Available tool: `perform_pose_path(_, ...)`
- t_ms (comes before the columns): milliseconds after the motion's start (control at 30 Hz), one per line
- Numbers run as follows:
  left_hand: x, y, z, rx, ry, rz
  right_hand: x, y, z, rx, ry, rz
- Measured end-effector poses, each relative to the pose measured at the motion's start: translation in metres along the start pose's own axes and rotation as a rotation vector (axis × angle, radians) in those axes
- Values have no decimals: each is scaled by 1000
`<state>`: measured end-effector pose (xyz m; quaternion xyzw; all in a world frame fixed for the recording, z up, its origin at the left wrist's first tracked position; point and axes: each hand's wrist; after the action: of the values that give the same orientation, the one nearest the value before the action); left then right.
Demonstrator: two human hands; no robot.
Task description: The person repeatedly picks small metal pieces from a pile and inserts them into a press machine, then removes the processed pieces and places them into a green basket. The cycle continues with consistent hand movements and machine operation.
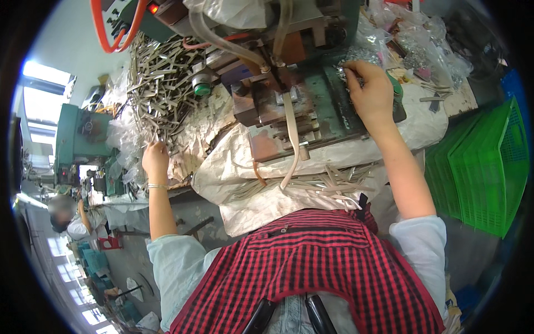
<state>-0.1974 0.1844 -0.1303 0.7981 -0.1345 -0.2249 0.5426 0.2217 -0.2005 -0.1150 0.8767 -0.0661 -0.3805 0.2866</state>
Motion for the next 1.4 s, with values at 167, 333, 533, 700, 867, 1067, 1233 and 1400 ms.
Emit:
perform_pose_path(167, -36, -83, 9, -159, 226, -119, 21, 41, 32, 50, -116, 31)
perform_pose_path(333, 16, -55, 28, -20, 61, 80, 3, 62, 54, 77, -317, -221)
perform_pose_path(533, 112, 41, 24, -241, 254, 927, -74, 23, 4, -80, 36, -517)
perform_pose_path(700, 152, 44, 45, -319, 27, 1471, -87, -22, 15, -14, -182, -907)
perform_pose_path(867, 195, 113, 43, 27, 94, 1610, -102, -12, 9, -83, -327, -1099)
perform_pose_path(1067, 219, 173, 55, 637, -549, 1114, -128, 6, 18, -113, -254, -953)
perform_pose_path(1233, 273, 174, 76, 555, -951, 1051, -91, 23, 8, -246, -70, -683)
perform_pose_path(1400, 279, 161, 73, 551, -937, 1134, -25, 37, 2, 76, -206, -467)
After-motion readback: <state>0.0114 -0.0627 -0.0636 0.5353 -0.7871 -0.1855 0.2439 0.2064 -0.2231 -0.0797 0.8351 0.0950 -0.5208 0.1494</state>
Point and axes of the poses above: each hand's wrist, its own z-axis away from the middle knuckle, its own y-axis out of the back of the hand, x = y × z, and after that the axes turned 5 degrees about y, right-handed
